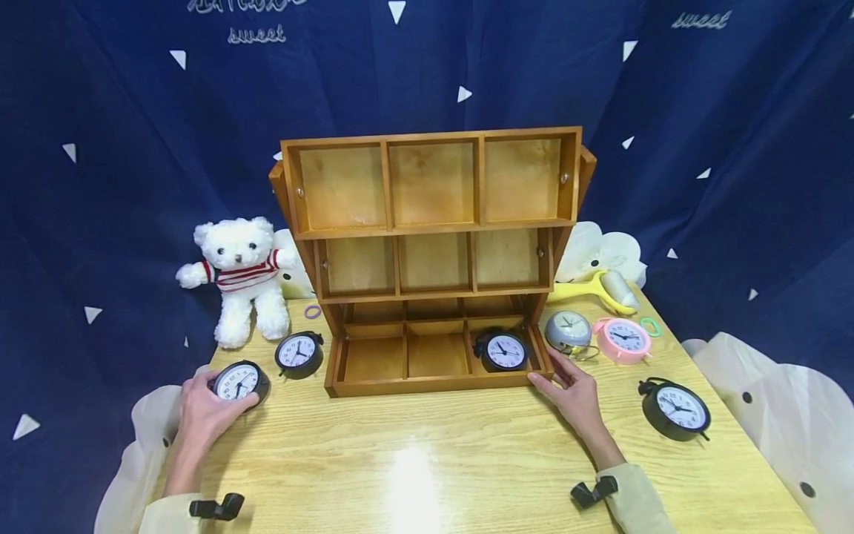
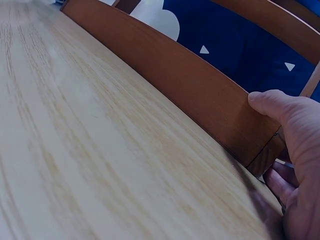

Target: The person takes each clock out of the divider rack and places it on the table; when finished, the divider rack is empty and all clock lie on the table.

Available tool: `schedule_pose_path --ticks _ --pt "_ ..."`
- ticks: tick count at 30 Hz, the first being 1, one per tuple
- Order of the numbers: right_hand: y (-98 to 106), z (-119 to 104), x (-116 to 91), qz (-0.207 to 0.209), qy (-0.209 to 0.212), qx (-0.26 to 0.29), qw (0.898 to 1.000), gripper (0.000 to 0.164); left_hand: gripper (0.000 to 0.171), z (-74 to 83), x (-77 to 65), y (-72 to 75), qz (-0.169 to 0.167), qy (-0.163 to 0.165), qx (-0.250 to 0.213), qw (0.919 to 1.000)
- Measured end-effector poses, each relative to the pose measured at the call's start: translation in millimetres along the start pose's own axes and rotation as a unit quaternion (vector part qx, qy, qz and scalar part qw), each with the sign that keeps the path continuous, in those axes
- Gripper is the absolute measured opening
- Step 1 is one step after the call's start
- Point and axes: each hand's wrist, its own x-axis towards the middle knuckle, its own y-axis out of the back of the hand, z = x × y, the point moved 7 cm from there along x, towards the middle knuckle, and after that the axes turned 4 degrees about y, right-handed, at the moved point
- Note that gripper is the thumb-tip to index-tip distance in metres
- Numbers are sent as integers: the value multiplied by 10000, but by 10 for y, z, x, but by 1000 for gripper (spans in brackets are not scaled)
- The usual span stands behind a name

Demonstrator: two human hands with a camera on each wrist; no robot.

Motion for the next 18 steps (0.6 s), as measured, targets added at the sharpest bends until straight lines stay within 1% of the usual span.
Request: schedule_pose_path --ticks 2,9,11,14,18 --pt "-5 -32 -2 -3 -63 -30 10000 64 95 -2 17 -11 -35 -19 56 10000" --pt "5 -345 -27 -67 90 -41 9999 61 93 -14 51 -39 -147 -124 145 9997" --pt "12 -373 -28 -41 69 -62 9999 60 92 -17 56 -41 -139 -144 81 9998" --pt "17 -415 -37 -9 62 -80 9999 59 91 -3 73 -32 -74 -264 41 9996" --pt "11 -401 -41 -18 10 -107 9999 60 92 12 88 -16 -8 -339 20 9994"
